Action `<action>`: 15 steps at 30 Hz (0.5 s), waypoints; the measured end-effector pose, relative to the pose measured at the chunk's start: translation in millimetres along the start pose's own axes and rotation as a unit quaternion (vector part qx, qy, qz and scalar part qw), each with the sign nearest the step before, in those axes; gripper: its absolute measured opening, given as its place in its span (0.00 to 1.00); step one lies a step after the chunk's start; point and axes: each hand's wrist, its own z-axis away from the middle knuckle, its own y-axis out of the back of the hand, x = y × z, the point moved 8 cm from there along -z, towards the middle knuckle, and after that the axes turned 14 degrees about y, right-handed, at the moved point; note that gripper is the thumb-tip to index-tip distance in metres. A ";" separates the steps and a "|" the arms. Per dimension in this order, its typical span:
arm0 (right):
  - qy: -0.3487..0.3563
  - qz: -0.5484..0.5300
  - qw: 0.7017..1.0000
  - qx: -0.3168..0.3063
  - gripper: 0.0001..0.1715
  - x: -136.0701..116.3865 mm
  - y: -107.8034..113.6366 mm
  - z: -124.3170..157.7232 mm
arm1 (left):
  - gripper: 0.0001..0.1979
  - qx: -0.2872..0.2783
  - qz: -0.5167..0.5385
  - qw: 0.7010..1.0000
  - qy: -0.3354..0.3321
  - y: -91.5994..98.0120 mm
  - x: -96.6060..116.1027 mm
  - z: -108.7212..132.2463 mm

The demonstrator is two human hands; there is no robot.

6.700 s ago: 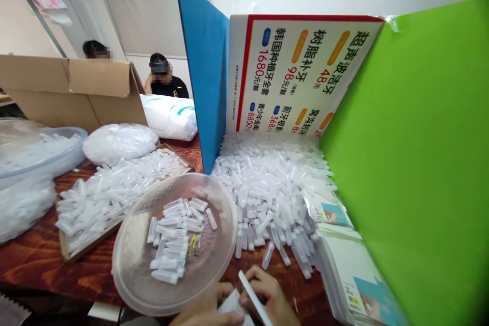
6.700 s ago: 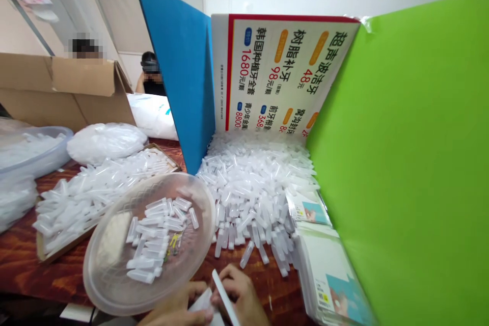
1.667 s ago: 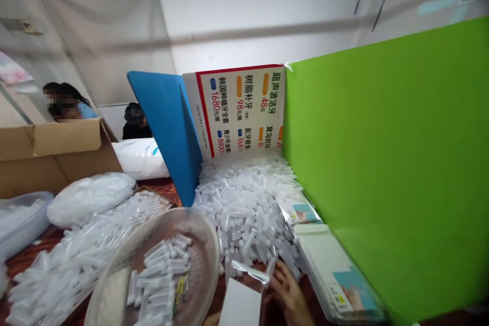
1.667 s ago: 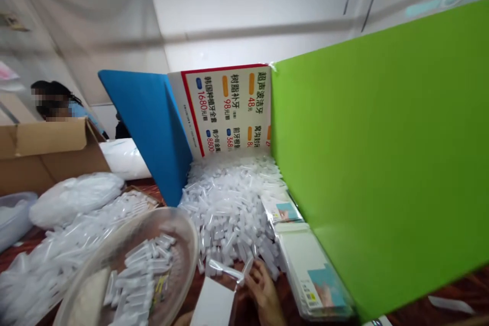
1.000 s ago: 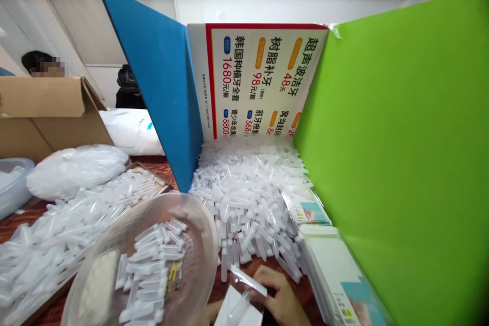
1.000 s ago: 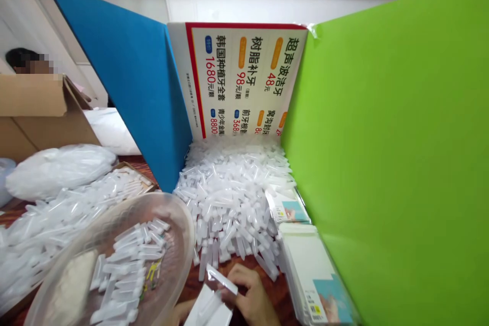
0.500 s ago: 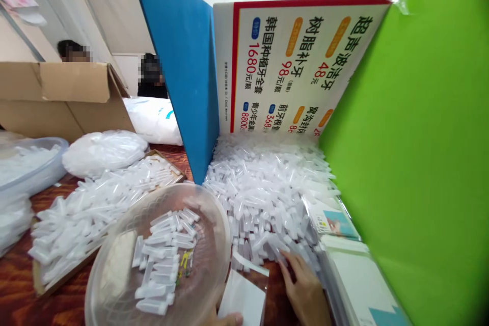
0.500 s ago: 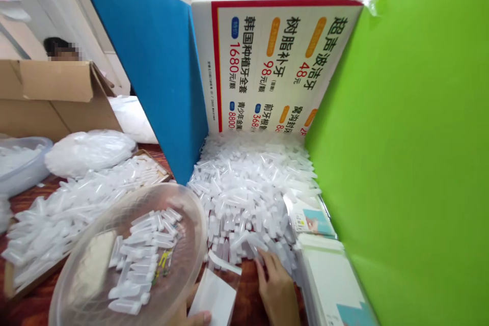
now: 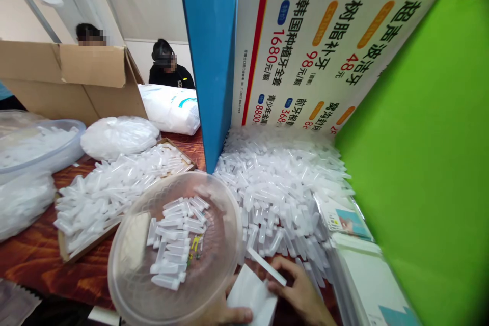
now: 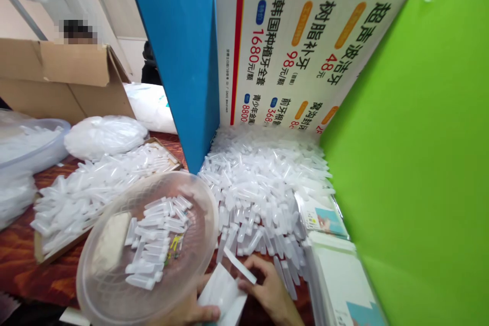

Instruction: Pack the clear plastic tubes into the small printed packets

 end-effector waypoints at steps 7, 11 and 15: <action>-0.002 0.012 0.997 -0.082 0.31 -7.9 -15.5 -8.9 | 0.36 -0.066 -0.083 0.994 0.000 -7.1 0.8 4.1; -0.058 -0.012 0.996 -0.061 0.33 0.5 -18.4 -15.0 | 0.34 -0.123 -0.047 0.991 -0.005 -15.3 2.1 -4.1; -0.049 -0.019 0.995 -0.086 0.29 5.5 -25.6 -20.8 | 0.29 -0.128 -0.056 0.990 0.021 -22.1 9.8 -4.6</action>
